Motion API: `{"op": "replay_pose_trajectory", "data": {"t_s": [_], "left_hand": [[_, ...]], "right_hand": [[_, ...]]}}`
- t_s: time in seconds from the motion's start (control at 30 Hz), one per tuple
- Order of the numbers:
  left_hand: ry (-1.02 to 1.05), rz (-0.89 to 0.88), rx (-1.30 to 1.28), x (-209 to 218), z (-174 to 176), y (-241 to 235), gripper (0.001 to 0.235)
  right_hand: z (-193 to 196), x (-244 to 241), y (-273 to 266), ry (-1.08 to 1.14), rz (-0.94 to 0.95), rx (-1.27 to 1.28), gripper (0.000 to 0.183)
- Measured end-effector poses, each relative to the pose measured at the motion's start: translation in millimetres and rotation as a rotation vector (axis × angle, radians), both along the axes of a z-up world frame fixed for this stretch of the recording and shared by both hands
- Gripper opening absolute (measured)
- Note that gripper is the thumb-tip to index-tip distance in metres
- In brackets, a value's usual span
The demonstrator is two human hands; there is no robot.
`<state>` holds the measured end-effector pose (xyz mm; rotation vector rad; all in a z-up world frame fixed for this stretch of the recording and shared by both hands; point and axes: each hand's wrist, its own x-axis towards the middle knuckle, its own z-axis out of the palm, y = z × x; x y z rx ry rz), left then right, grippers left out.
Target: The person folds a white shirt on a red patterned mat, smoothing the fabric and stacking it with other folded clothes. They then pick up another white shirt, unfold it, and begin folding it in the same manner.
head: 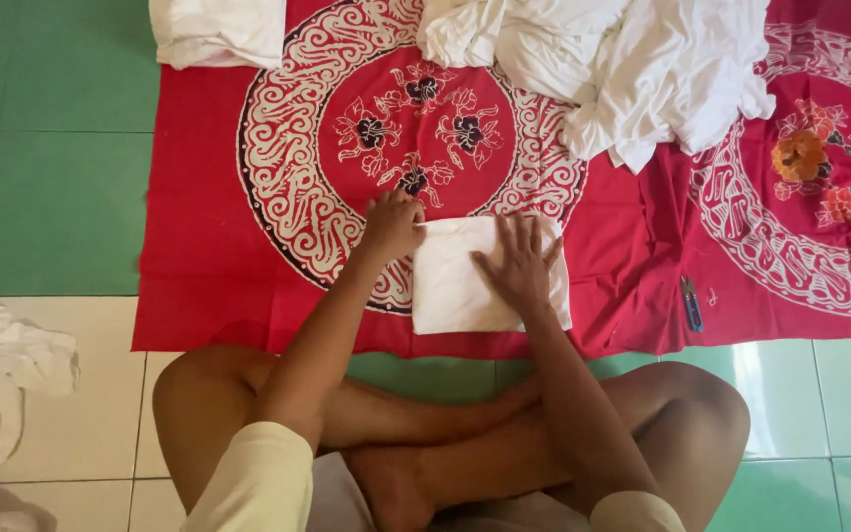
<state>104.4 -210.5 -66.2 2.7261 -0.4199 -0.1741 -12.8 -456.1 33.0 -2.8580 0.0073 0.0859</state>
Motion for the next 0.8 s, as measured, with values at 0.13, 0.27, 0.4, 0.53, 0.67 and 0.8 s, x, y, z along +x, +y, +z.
{"op": "replay_pose_trajectory", "data": {"t_s": [0.13, 0.27, 0.4, 0.53, 0.67, 0.8], "left_hand": [[-0.051, -0.035, -0.515, -7, 44, -1, 0.01], [0.281, 0.03, -0.879, -19, 70, -3, 0.011], [0.275, -0.003, -0.641, -14, 48, 4, 0.013], [0.047, -0.088, -0.448, -20, 76, 8, 0.024], [-0.125, -0.014, -0.437, -37, 87, 14, 0.033], [-0.296, -0.298, -0.467, -63, 76, 12, 0.048]], "right_hand": [[-4, 0, 1, 0.012, -0.021, 0.023, 0.08], [-2, 2, 1, 0.009, -0.024, 0.016, 0.078], [-6, 2, 0, 0.005, -0.032, 0.01, 0.079], [-5, 2, 0, -0.007, -0.03, 0.018, 0.077], [-6, 0, 1, -0.008, -0.034, 0.015, 0.077], [-3, 1, 0, -0.01, -0.027, 0.012, 0.077]]}}
